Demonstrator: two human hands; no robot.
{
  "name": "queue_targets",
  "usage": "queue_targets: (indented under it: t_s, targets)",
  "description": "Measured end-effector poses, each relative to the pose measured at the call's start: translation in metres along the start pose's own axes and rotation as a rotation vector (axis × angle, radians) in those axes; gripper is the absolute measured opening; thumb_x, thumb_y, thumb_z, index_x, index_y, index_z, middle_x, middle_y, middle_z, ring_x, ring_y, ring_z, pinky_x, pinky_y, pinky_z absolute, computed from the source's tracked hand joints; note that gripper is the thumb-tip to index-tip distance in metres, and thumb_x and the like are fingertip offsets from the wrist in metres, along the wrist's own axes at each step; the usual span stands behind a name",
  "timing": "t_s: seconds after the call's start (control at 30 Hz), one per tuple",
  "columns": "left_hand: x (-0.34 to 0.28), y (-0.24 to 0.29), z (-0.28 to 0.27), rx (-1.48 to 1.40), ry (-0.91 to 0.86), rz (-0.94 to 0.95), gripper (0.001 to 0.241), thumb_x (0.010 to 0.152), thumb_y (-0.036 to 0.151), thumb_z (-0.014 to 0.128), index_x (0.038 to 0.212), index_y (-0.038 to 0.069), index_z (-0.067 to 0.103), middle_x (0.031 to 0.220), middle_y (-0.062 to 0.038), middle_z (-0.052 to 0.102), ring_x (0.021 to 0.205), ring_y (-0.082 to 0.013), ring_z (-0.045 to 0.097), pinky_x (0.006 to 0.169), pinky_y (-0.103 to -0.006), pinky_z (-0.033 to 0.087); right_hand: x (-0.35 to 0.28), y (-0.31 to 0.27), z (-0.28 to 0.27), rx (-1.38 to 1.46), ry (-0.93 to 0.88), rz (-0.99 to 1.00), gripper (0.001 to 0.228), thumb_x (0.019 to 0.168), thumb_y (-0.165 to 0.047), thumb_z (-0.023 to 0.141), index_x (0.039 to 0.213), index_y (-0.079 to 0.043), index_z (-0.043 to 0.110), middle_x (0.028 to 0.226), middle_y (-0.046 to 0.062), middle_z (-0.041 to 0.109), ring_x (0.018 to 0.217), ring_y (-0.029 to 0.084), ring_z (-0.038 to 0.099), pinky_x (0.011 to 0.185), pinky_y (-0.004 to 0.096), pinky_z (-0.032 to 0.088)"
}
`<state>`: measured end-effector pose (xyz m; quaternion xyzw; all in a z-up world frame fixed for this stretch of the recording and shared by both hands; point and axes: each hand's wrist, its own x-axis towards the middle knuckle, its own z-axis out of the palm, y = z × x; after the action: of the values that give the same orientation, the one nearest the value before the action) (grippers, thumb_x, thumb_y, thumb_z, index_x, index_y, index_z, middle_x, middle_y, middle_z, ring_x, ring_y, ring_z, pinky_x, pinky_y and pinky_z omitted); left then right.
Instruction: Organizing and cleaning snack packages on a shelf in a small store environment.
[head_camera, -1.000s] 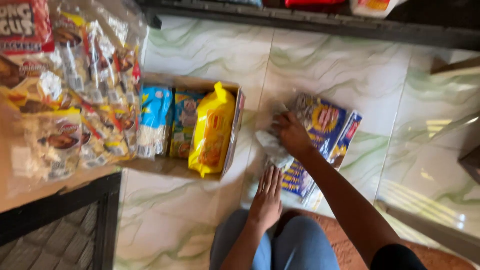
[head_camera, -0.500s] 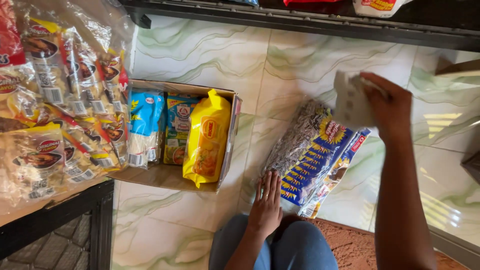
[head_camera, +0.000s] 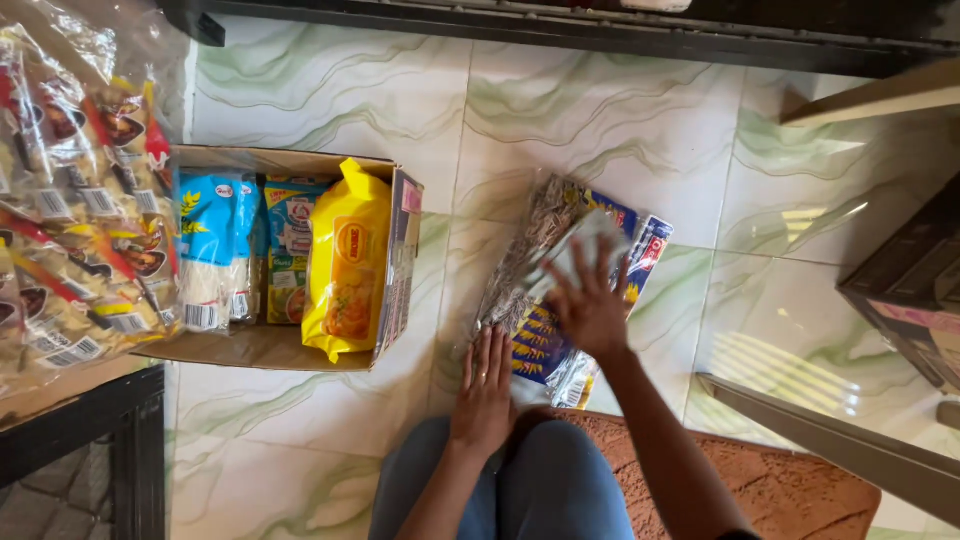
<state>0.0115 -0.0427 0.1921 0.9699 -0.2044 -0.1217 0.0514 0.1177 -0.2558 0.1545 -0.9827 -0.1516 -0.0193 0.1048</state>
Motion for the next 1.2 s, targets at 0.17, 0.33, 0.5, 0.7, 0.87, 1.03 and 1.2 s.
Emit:
queue_targets:
  t_s: [0.17,0.33,0.5,0.7,0.87,1.03,1.2]
  targets:
    - [0.001,0.01,-0.002,-0.309,0.072,-0.037,0.089,0.081,0.014,0.062,0.157,-0.009,0.022,0.168,-0.022,0.019,0.156,-0.0369,0.014,0.126,-0.0527,0.009,0.007,0.103,0.028,0.153,0.114,0.332,0.054,0.107,-0.025,0.053,0.159,-0.014,0.044,0.172,0.019,0.023,0.158,0.048,0.014,0.121,0.07,0.017]
    - [0.001,0.009,-0.021,-0.373,0.002,-0.059,0.092,0.076,0.012,0.066,0.155,-0.009,0.024,0.165,-0.023,0.021,0.154,-0.0386,0.016,0.124,-0.0531,0.011,-0.002,0.138,0.012,0.254,0.252,0.45,0.047,0.108,-0.015,0.058,0.154,-0.014,0.053,0.163,0.018,0.044,0.15,0.042,0.038,0.12,0.053,0.037]
    - [0.016,-0.007,-0.014,-0.695,0.214,-0.151,0.071,0.087,0.004,0.065,0.154,0.003,0.042,0.156,-0.014,0.048,0.146,-0.0375,0.039,0.124,-0.0489,0.031,-0.021,0.035,0.003,0.455,0.182,0.667,0.031,0.108,-0.015,0.056,0.138,-0.015,0.064,0.129,0.015,0.065,0.12,0.03,0.065,0.096,0.038,0.056]
    - [0.056,-0.031,0.05,-0.783,0.274,-0.602,0.052,0.094,0.017,0.074,0.141,0.007,0.052,0.135,-0.024,0.055,0.122,-0.0428,0.049,0.102,-0.0518,0.04,-0.083,-0.057,-0.042,0.547,-0.115,-0.135,0.073,0.073,0.012,0.058,0.141,-0.016,0.061,0.158,0.011,0.046,0.149,0.036,0.037,0.12,0.052,0.032]
    - [0.058,-0.04,0.118,-0.957,0.218,-0.492,0.066,0.075,0.027,0.086,0.13,0.005,0.055,0.112,-0.017,0.068,0.103,-0.0342,0.065,0.089,-0.0433,0.052,-0.146,-0.003,-0.052,0.393,-0.219,-0.092,0.077,0.067,0.018,0.06,0.133,-0.022,0.068,0.156,0.002,0.051,0.148,0.031,0.04,0.121,0.048,0.036]
    - [0.063,-0.034,0.061,-1.188,0.007,-0.543,0.04,0.081,0.021,0.082,0.115,0.002,0.07,0.096,-0.017,0.073,0.085,-0.028,0.068,0.077,-0.0385,0.053,-0.167,0.004,-0.047,0.373,0.007,0.169,0.064,0.083,0.017,0.055,0.134,-0.018,0.068,0.154,0.006,0.054,0.144,0.035,0.049,0.116,0.047,0.045]
    - [0.101,-0.027,-0.007,-1.194,0.059,-0.436,0.03,0.081,0.018,0.076,0.107,0.005,0.073,0.092,-0.008,0.077,0.085,-0.0176,0.073,0.076,-0.0324,0.056,-0.13,-0.004,0.013,0.384,0.196,0.379,0.053,0.088,0.007,0.063,0.136,-0.017,0.067,0.147,0.009,0.061,0.129,0.033,0.057,0.105,0.042,0.051]
